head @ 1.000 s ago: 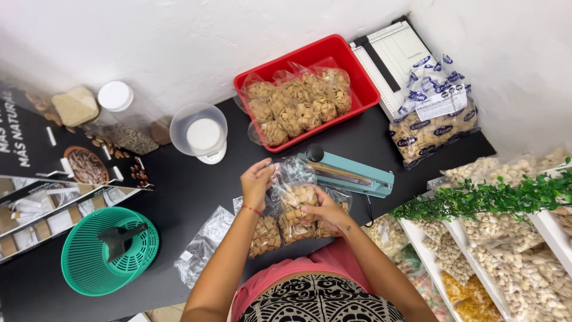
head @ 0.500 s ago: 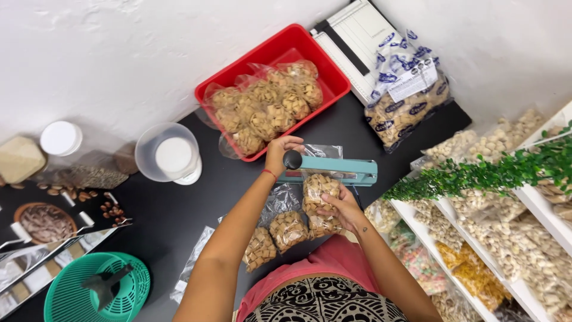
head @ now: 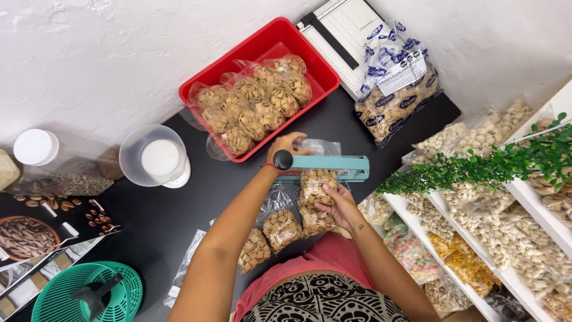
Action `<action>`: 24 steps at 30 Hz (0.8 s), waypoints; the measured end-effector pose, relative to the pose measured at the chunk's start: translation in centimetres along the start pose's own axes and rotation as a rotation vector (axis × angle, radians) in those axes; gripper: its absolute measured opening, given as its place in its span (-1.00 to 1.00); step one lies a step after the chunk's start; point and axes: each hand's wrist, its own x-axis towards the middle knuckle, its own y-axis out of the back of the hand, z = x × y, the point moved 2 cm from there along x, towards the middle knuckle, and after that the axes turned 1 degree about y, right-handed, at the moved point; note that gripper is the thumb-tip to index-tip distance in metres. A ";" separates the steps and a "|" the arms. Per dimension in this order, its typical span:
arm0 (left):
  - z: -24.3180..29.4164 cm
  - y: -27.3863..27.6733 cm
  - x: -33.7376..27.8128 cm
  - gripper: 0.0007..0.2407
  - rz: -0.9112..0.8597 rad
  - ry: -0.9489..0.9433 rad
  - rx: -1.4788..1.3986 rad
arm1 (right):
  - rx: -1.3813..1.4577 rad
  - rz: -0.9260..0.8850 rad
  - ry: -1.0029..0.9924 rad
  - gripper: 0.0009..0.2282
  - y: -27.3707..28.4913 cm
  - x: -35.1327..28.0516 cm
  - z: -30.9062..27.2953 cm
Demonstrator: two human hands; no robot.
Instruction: Sealing plastic bags filled with snacks using a manual heat sealer
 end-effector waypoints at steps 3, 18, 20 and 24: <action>-1.5 -1.3 0.0 -0.30 -0.080 0.057 0.348 | -0.017 0.011 -0.002 -0.67 -0.6 -0.7 -0.5; -1.9 -5.8 3.7 -0.33 -0.100 -0.167 0.732 | -0.073 0.040 -0.013 -0.60 -3.6 -3.6 -2.9; -2.6 -7.1 5.4 -0.38 -0.137 -0.193 0.721 | -0.075 0.050 -0.006 -0.60 -4.3 -4.2 -3.5; -1.5 -8.3 6.0 -0.47 -0.185 -0.215 0.713 | -0.088 0.060 -0.006 -0.58 -4.9 -4.7 -4.0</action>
